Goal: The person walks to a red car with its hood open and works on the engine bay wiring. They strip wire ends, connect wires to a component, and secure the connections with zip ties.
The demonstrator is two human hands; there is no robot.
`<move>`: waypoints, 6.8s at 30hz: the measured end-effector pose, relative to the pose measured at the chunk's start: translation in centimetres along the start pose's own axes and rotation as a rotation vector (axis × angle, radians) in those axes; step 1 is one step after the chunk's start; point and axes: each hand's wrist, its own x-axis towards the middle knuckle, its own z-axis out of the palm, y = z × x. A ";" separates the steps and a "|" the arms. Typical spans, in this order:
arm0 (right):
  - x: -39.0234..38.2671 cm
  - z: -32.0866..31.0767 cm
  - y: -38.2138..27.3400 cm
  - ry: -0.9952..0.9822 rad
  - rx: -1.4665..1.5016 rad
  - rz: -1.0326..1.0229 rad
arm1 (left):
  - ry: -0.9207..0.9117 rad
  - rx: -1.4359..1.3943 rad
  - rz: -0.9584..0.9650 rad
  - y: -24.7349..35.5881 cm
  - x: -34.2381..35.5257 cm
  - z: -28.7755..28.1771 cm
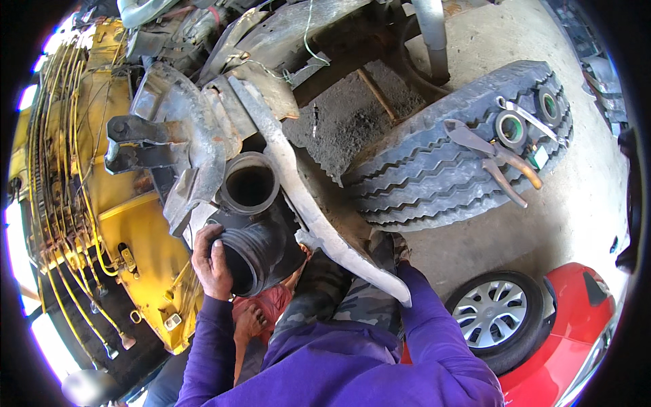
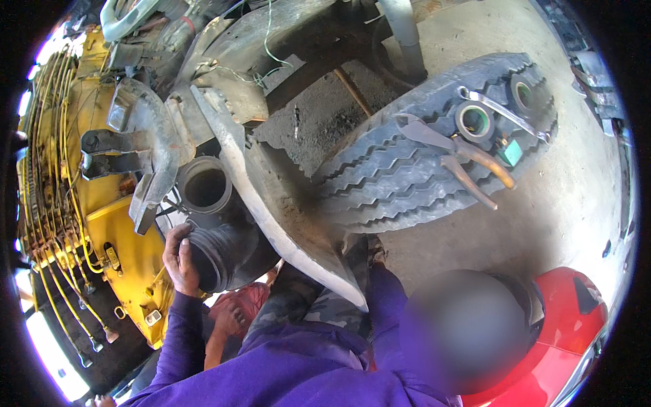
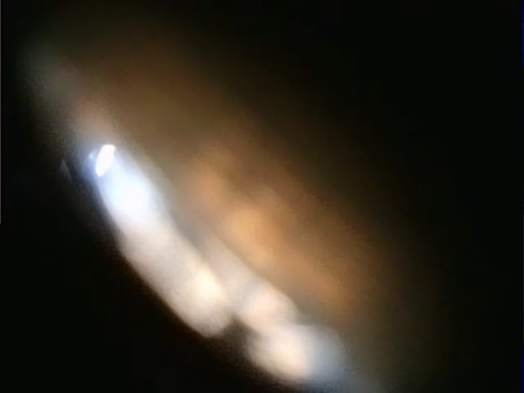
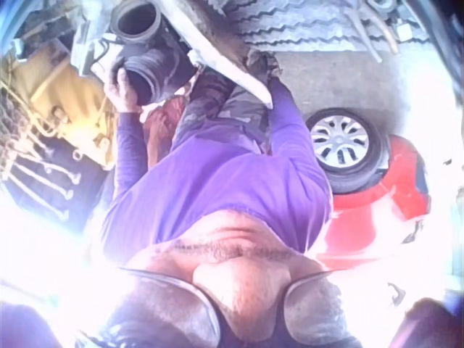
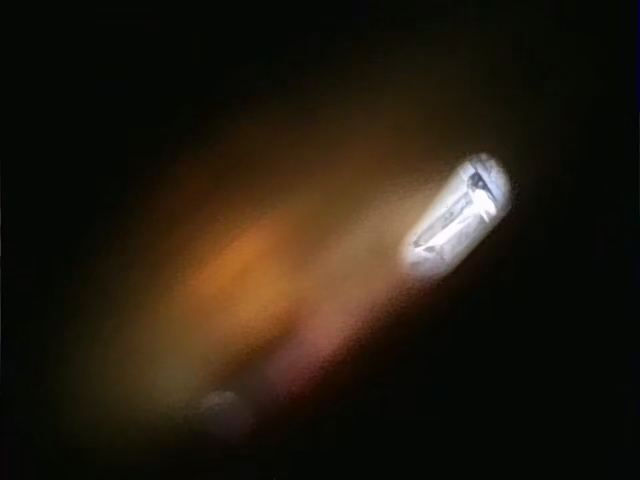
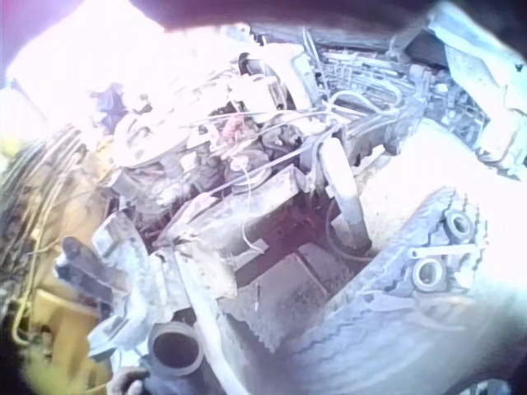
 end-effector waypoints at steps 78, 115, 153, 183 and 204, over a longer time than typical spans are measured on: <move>-43.3 -15.9 -36.8 -0.261 0.326 -1.287 | -0.533 -1.524 -0.322 23.3 1.1 -6.1; -46.0 -13.6 -36.6 0.128 -0.082 -1.455 | 0.095 -0.382 0.428 22.4 -0.8 -9.1; -43.5 -11.9 -33.9 -0.558 0.625 -1.020 | -0.506 -1.061 0.034 18.3 -0.2 -9.2; -42.6 -12.6 -36.0 -0.641 0.558 -0.932 | -0.437 -0.972 -0.010 19.2 1.1 -9.5; -44.3 -11.9 -37.7 -0.335 0.231 -1.138 | -0.252 -0.794 0.058 20.0 1.1 -10.4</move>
